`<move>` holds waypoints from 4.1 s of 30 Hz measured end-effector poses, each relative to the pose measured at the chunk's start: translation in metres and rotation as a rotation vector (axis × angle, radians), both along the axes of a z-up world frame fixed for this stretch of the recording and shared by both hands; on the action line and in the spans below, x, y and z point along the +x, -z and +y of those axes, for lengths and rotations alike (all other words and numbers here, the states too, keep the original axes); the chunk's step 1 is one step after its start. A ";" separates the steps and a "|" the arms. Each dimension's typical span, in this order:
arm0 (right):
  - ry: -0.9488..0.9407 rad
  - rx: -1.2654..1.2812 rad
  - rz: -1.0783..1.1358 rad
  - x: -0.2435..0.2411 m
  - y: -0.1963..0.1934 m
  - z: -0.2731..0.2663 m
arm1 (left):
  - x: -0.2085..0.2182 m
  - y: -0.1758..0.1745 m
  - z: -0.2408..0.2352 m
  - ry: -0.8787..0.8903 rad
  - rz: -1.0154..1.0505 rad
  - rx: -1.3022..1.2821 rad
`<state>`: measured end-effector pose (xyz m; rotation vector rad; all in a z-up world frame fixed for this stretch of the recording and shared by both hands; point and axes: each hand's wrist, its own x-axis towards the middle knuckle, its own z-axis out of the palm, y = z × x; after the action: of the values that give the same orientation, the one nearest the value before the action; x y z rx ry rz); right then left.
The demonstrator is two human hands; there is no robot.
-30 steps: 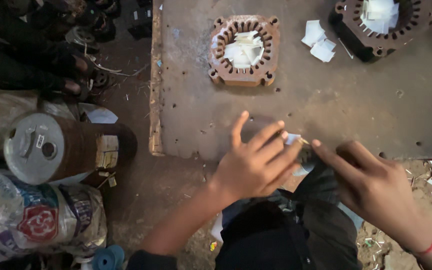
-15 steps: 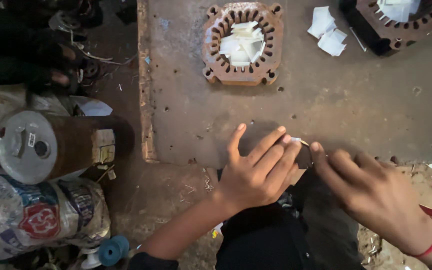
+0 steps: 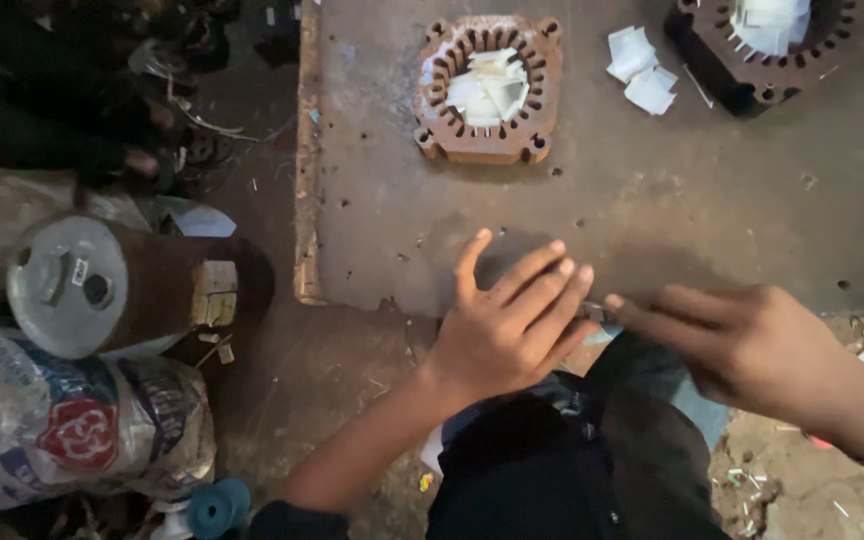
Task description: The person is inserting insulation papers into the slots of a motor stator by hand and using a small metal tool to press them into place. They handle individual pieces of white paper and secure them into the metal grooves one at a time.
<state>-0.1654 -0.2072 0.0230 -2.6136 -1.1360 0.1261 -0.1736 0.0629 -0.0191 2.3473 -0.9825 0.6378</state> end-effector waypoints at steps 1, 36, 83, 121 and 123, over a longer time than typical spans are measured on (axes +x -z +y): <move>0.061 0.207 0.022 0.001 -0.002 -0.002 | -0.001 -0.001 0.002 0.029 0.008 -0.029; 0.736 1.149 0.279 -0.017 0.010 0.004 | 0.165 -0.024 0.032 -0.304 -0.020 0.025; 0.664 1.168 0.192 -0.022 0.014 0.006 | 0.082 -0.019 -0.041 -0.176 -0.041 0.270; 0.678 1.071 0.129 -0.022 0.011 0.011 | 0.082 -0.016 -0.057 0.063 0.067 0.189; 0.712 1.075 0.138 -0.023 0.010 0.013 | 0.081 -0.016 -0.056 0.077 0.053 0.194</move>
<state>-0.1879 -0.1945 0.0131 -1.7982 -0.0597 -0.3506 -0.0921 0.0066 -0.0033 2.4658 -1.1502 0.4664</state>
